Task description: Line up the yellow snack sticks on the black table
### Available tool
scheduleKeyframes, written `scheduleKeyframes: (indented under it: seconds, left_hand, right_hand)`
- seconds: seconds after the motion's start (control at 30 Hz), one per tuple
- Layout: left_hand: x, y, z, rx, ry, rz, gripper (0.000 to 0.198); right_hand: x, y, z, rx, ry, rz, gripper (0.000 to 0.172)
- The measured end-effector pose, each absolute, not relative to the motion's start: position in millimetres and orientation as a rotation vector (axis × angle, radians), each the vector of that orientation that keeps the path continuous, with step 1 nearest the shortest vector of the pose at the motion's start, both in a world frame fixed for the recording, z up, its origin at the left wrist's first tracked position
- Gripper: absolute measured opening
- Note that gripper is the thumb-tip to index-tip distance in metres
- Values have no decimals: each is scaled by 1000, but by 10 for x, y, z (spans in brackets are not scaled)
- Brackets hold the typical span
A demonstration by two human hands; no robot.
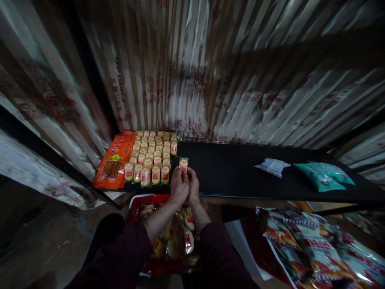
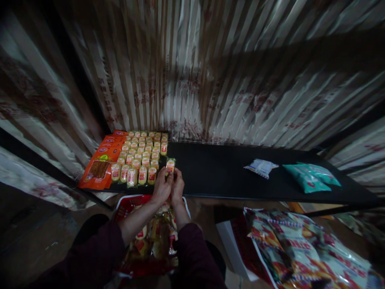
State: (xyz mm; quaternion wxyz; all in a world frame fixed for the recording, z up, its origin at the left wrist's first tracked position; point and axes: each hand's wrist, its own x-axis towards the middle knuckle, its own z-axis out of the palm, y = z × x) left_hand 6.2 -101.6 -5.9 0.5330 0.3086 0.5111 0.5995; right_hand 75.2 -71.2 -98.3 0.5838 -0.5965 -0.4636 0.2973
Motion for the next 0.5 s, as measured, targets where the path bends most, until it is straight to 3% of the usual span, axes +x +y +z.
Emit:
scheduleKeyframes:
  seconds: [0.2,0.37,0.5]
  left_hand:
    - [106,-733,-235,755,1188,1435,18]
    - [428,-425,-437,1204,1496,1325,47]
    - [568,-238,-605,1354,1538,1303,45]
  right_hand:
    - [731,-407,-1025,-1401,-1067,720,38]
    - [695,-245,-1013,-1364,-1141,702,38]
    - [696,-137,-977,-1337,-1187,664,35]
